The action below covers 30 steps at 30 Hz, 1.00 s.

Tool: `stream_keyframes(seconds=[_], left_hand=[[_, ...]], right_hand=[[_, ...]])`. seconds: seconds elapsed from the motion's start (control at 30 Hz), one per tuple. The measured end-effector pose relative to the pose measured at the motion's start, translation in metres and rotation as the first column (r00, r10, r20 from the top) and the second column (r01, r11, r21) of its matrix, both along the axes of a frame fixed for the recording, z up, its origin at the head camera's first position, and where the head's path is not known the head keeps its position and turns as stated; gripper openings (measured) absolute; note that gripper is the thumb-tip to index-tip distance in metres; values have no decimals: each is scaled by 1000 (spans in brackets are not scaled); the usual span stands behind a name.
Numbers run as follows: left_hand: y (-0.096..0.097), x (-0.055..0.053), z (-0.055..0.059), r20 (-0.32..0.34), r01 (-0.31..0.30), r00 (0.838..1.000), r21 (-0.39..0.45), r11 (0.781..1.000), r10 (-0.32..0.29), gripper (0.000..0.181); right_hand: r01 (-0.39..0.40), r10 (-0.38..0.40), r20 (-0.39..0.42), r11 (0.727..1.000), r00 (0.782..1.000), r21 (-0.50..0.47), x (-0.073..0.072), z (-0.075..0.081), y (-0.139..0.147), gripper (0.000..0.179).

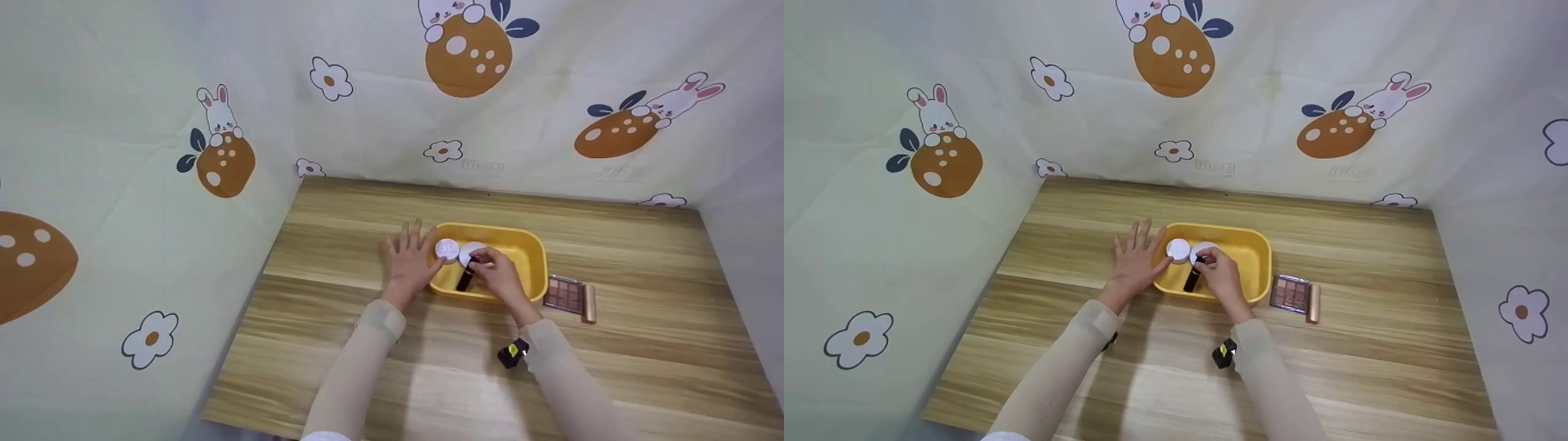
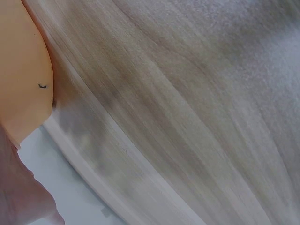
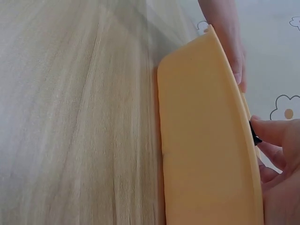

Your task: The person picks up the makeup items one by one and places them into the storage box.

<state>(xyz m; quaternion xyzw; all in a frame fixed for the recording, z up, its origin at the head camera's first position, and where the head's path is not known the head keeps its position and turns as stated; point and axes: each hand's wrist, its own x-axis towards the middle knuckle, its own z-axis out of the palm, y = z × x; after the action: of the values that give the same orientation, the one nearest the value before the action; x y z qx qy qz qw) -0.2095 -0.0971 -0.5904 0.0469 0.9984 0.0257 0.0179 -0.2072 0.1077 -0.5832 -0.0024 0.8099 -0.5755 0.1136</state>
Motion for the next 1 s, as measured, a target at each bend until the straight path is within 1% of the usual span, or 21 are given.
stream_keyframes(seconds=[0.07, 0.2, 0.37, 0.53, 0.67, 0.77, 0.9, 1.0], left_hand=[[0, 0, 0, 1, -1, 1000, 0, 1000, 1, 73], [0, 0, 0, -2, 1, 1000, 7, 1000, -1, 73], [0, -1, 0, -1, 7, 1000, 20, 1000, -7, 73], [0, 0, -1, -1, 9, 1000, 22, 1000, -9, 72], [1, -1, -1, 10, 13, 1000, 19, 1000, -13, 73], [1, -1, -1, 8, 10, 1000, 12, 1000, -10, 73], [0, 0, -1, -2, 7, 1000, 6, 1000, -7, 73], [-1, 0, 0, -1, 8, 1000, 4, 1000, -8, 72]], right_hand=[[-6, 6, -1, 1000, 1000, 14, 0, 0, -2, 25], [-35, 36, -10, 996, 999, 78, -3, 0, -8, 22], [-52, 54, -9, 987, 999, 153, -6, -3, -14, 17], [-64, 71, -27, 975, 997, 211, -6, -4, -18, 17], [-83, 111, -76, 950, 991, 301, -7, -3, -20, 20], [-108, 156, -103, 922, 982, 372, -7, -3, -21, 22], [-133, 191, -95, 892, 977, 431, -8, -3, -24, 24], [-141, 205, -93, 876, 974, 461, -7, -1, -26, 26]])
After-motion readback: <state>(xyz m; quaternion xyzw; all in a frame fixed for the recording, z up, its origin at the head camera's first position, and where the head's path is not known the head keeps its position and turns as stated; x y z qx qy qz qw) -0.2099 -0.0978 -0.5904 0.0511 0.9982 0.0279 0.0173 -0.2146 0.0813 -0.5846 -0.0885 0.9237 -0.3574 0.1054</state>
